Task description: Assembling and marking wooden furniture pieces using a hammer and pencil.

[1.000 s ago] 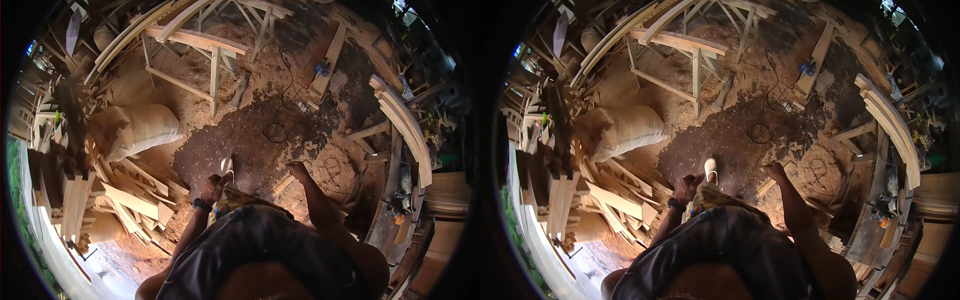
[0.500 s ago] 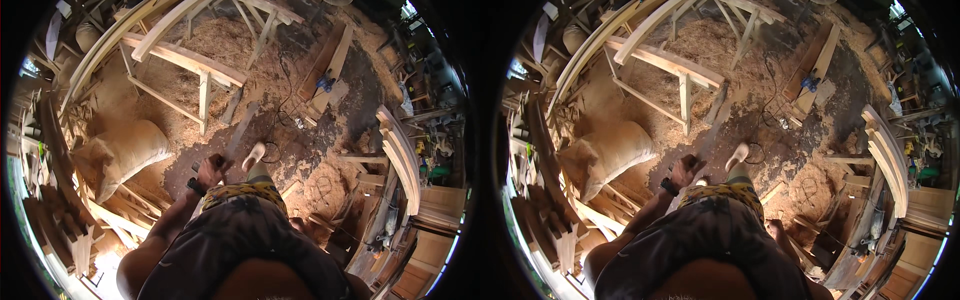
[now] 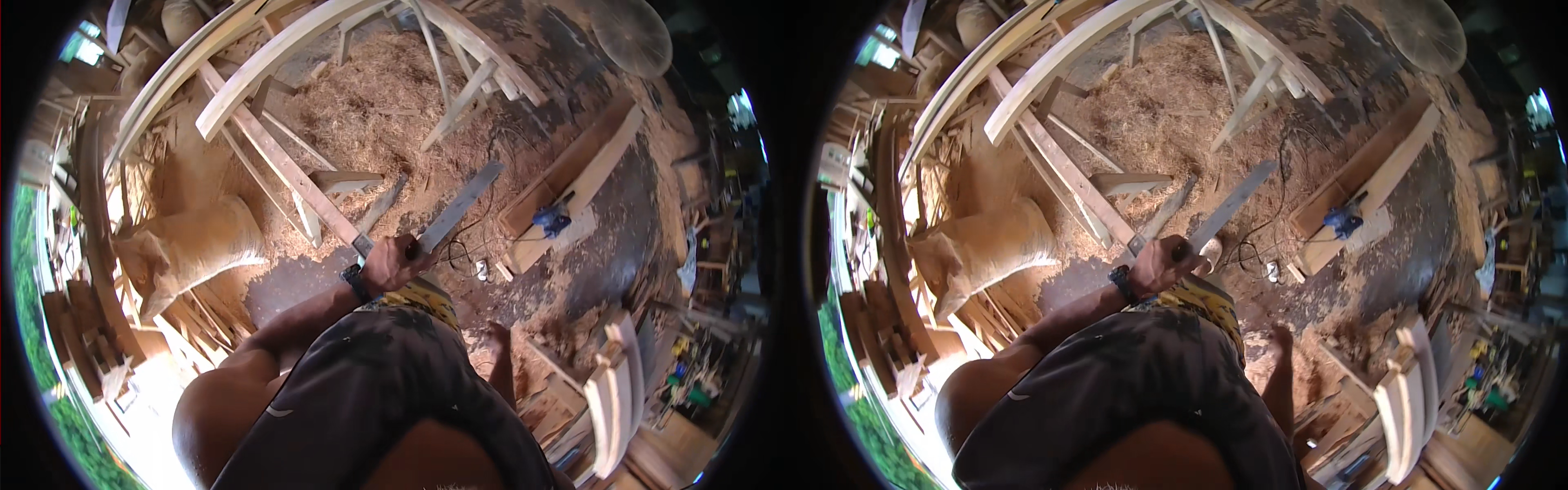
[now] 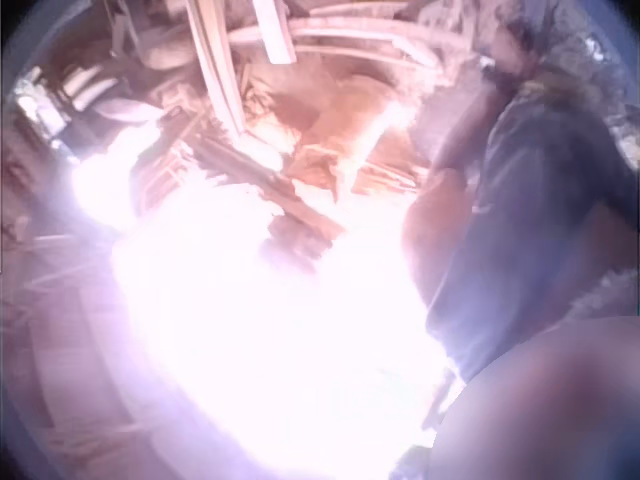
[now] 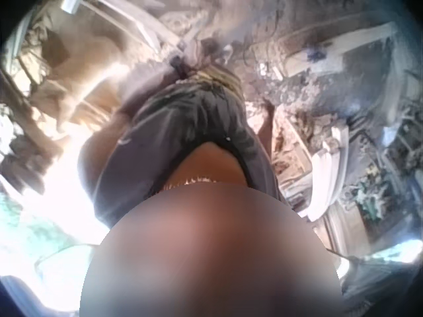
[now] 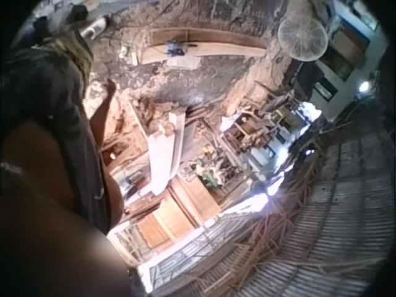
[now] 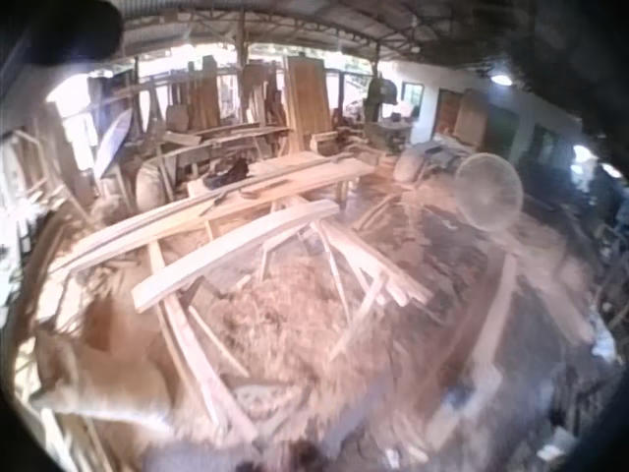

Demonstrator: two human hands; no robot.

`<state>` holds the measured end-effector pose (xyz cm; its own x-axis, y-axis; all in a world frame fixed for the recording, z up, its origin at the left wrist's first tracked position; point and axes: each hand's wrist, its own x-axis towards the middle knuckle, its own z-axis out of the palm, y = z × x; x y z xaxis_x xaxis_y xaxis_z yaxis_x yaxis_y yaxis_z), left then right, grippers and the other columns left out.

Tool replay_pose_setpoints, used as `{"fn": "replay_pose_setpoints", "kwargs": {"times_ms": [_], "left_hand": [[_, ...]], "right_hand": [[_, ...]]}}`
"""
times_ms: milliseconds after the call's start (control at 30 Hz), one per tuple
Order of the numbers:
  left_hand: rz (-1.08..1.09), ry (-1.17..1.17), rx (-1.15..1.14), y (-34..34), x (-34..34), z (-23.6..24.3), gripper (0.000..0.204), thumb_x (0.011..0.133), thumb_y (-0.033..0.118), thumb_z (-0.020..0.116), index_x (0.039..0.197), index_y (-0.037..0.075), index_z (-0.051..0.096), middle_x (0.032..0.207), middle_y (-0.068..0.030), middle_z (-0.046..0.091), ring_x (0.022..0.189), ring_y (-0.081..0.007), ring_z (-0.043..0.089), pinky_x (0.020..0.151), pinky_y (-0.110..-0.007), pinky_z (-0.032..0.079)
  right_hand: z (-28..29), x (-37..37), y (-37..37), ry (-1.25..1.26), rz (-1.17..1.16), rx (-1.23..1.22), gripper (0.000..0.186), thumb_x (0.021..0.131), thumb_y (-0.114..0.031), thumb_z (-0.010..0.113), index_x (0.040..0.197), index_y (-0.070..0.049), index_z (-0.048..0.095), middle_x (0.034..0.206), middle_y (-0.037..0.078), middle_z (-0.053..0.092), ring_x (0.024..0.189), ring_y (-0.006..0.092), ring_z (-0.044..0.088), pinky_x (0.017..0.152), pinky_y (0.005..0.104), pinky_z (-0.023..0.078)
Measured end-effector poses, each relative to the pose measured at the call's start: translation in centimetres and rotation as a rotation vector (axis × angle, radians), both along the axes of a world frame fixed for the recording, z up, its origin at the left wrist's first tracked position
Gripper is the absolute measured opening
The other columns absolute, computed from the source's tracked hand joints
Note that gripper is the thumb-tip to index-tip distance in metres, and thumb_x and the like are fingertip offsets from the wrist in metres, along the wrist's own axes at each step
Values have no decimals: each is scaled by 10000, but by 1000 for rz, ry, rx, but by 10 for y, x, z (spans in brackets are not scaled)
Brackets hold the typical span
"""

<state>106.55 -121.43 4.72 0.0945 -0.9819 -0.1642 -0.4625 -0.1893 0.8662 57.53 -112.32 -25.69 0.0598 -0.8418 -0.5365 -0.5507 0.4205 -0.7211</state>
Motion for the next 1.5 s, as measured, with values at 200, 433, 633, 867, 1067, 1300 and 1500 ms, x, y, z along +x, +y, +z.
{"fn": "replay_pose_setpoints", "kwargs": {"times_ms": [200, 433, 633, 867, 1067, 1300, 1500], "left_hand": [[102, -73, -36, -53, 35, -6, 508, 853, 418, 714, 1141, 6, 641, 721, -173, 665, 657, -256, 677, 615, -366, 511], [499, -138, -13, -134, 122, 15, 511, 855, 425, 702, 1150, 10, 650, 798, -176, 711, 637, -229, 674, 603, -362, 524], [820, -251, -266, -209, 250, 30, 461, 897, 449, 686, 1038, 10, 676, 735, -118, 716, 596, -160, 645, 558, -300, 511], [744, -533, -301, -320, 428, 37, 305, 867, 343, 737, 936, 56, 661, 576, -80, 584, 480, -181, 542, 503, -339, 430], [590, -537, -110, -443, 555, 18, 349, 858, 401, 707, 923, 63, 650, 689, -148, 655, 629, -341, 653, 573, -417, 493], [401, -532, -147, -631, 623, -5, 381, 833, 440, 696, 900, 68, 647, 756, -172, 689, 722, -392, 678, 645, -483, 545], [360, -547, -227, -777, 663, -8, 389, 822, 414, 690, 877, 31, 649, 775, -216, 684, 737, -408, 676, 669, -491, 555]], "right_hand": [[103, -18, -270, 106, -169, 240, 285, 892, -361, 664, 752, -121, 599, 587, -2, 515, 449, 161, 460, 434, 307, 364], [67, 42, -335, 234, -63, 276, 262, 907, -351, 663, 896, -90, 691, 689, 28, 566, 465, 180, 458, 397, 347, 354], [75, 195, -395, 297, 387, 0, 384, 814, -341, 714, 919, 28, 720, 736, 160, 704, 700, 246, 688, 690, 363, 528], [90, 317, -540, 183, 413, 21, 293, 845, -256, 692, 885, 34, 710, 636, 112, 652, 560, 171, 632, 552, 326, 485], [115, 404, -613, 388, 371, 543, 284, 881, -296, 692, 869, -13, 706, 637, 71, 631, 523, 151, 577, 474, 322, 435], [89, 380, -593, 25, 491, 39, 314, 918, -345, 661, 858, -37, 666, 575, 23, 542, 471, 137, 512, 438, 363, 419], [154, 440, -616, 350, 809, 60, 301, 941, -232, 529, 792, -36, 701, 715, 112, 660, 630, 206, 627, 584, 371, 473]]}}
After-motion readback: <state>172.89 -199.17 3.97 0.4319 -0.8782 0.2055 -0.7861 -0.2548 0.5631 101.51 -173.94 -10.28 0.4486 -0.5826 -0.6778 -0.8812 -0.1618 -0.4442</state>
